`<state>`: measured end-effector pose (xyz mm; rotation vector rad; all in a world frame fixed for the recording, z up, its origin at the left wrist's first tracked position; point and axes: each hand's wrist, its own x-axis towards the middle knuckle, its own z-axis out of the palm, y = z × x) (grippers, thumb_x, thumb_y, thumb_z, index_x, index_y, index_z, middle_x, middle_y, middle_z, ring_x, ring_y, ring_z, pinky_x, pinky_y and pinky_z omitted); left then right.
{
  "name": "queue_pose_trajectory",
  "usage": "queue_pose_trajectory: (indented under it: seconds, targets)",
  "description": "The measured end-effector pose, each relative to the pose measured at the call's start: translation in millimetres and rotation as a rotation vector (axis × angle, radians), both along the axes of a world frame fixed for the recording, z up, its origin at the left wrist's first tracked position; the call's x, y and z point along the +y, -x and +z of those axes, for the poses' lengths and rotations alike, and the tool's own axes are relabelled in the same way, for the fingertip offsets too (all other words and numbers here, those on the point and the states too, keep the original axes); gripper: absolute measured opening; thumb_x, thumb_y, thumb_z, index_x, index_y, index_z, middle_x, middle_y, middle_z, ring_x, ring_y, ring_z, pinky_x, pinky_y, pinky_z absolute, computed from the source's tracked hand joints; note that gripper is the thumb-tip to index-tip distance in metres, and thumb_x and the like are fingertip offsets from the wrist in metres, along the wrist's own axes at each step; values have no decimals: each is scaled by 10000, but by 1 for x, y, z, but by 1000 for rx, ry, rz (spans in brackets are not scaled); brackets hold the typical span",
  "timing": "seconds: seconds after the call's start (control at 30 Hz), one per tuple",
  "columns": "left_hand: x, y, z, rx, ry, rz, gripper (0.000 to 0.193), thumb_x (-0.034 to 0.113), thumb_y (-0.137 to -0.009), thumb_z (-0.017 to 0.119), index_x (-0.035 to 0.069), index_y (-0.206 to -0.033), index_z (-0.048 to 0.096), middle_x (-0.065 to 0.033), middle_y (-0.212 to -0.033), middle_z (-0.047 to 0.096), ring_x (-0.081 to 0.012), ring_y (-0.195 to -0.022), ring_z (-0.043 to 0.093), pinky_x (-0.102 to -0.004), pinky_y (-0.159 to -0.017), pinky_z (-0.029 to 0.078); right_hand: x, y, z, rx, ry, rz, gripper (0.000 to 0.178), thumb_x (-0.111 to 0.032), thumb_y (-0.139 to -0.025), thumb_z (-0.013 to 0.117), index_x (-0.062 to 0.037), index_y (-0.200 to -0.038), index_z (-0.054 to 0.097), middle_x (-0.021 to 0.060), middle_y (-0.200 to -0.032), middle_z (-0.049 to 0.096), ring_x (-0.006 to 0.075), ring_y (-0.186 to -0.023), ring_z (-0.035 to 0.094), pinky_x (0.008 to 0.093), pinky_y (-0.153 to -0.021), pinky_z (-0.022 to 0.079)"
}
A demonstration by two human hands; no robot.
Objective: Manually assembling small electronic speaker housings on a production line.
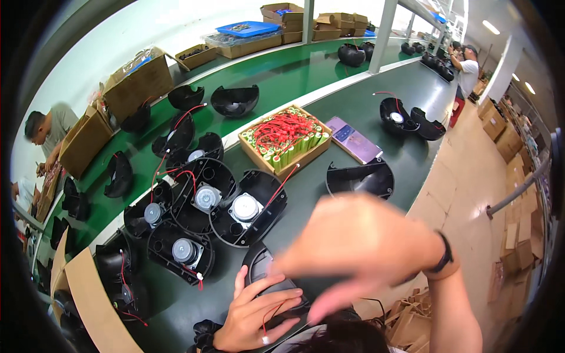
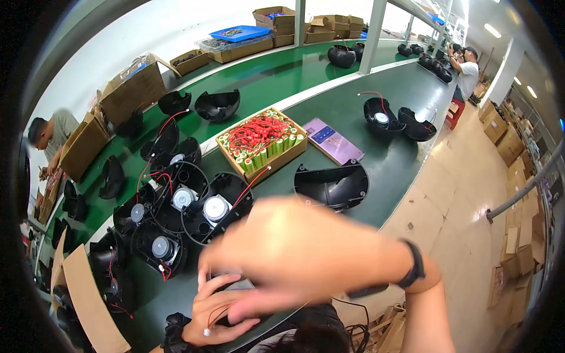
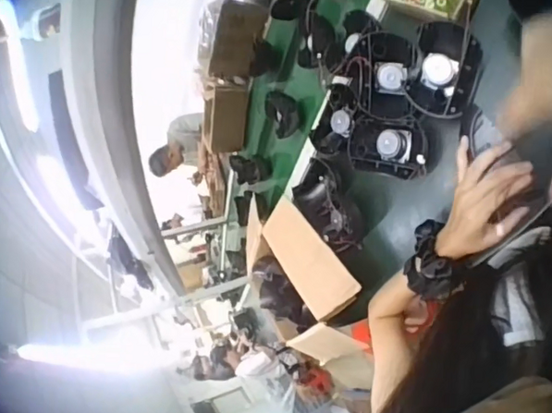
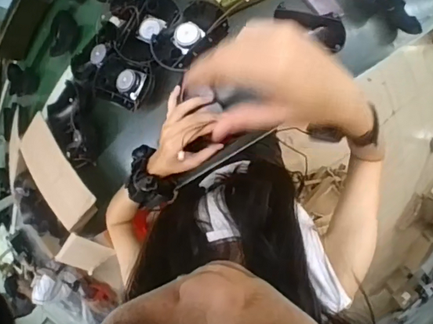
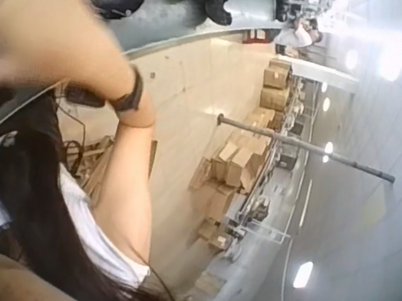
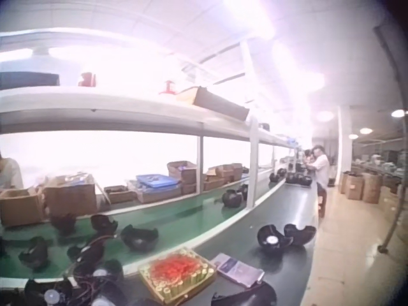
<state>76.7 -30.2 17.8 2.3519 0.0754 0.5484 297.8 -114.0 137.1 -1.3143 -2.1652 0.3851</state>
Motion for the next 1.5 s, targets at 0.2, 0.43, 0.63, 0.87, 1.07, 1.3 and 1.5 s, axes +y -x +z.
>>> queue_pose_trajectory:
  seconds: [0.2, 0.43, 0.63, 0.87, 1.07, 1.3, 1.5]
  targets:
    - [-12, -10, 0, -311, 25, 38, 395, 157, -575, 847, 60, -913, 667, -54, -940, 683, -260, -935, 601, -566, -1037, 258, 42, -138, -23, -139, -60, -807, 126, -69, -775, 638, 15, -859, 678, 111, -770, 678, 168, -692, 638, 293, -674, 504]
    - [-12, -9, -14, -332, -117, 108, 365, 245, -529, 855, 106, -805, 660, 17, -938, 670, -169, -817, 550, -523, -1026, 268, 75, -175, -82, -426, 164, -874, 134, -148, -708, 690, -29, -768, 695, 120, -711, 673, 256, -680, 660, 343, -664, 520]
    - [-11, -15, -19, -344, -141, 87, 324, 283, -536, 836, 104, -745, 664, 34, -925, 665, -157, -810, 525, -509, -1032, 241, 87, -180, -96, -425, 146, -907, 130, -138, -672, 716, -26, -719, 670, 120, -684, 660, 276, -684, 656, 363, -655, 517]
    - [-9, -9, -28, -310, -175, 95, 295, 342, -522, 857, 128, -655, 705, 95, -952, 680, -119, -850, 521, -524, -1006, 221, 89, -173, -116, -628, -159, -972, 128, -113, -627, 726, -40, -686, 639, 131, -675, 639, 302, -692, 637, 383, -658, 509]
    - [-9, -9, -29, -383, -296, 164, 304, 399, -531, 849, 170, -643, 682, 134, -931, 674, -76, -755, 473, -474, -956, 256, 90, -158, -103, -450, 54, -914, 144, -126, -614, 747, -49, -696, 657, 180, -677, 634, 332, -711, 647, 415, -663, 523]
    - [-2, -15, -27, -433, -300, 79, 319, 381, -570, 846, 138, -658, 659, 80, -916, 687, -90, -733, 483, -282, -754, 368, 81, -161, -67, -530, -304, -867, 127, -67, -702, 662, -55, -805, 588, 111, -714, 639, 321, -708, 630, 420, -656, 498]
    - [-2, -19, -18, -427, -341, 22, 240, 286, -637, 814, 102, -726, 687, 31, -877, 690, -78, -563, 466, -229, -612, 331, 49, -149, 6, -102, -360, -846, 173, -54, -781, 624, 31, -929, 596, 143, -743, 632, 246, -714, 640, 336, -668, 519]
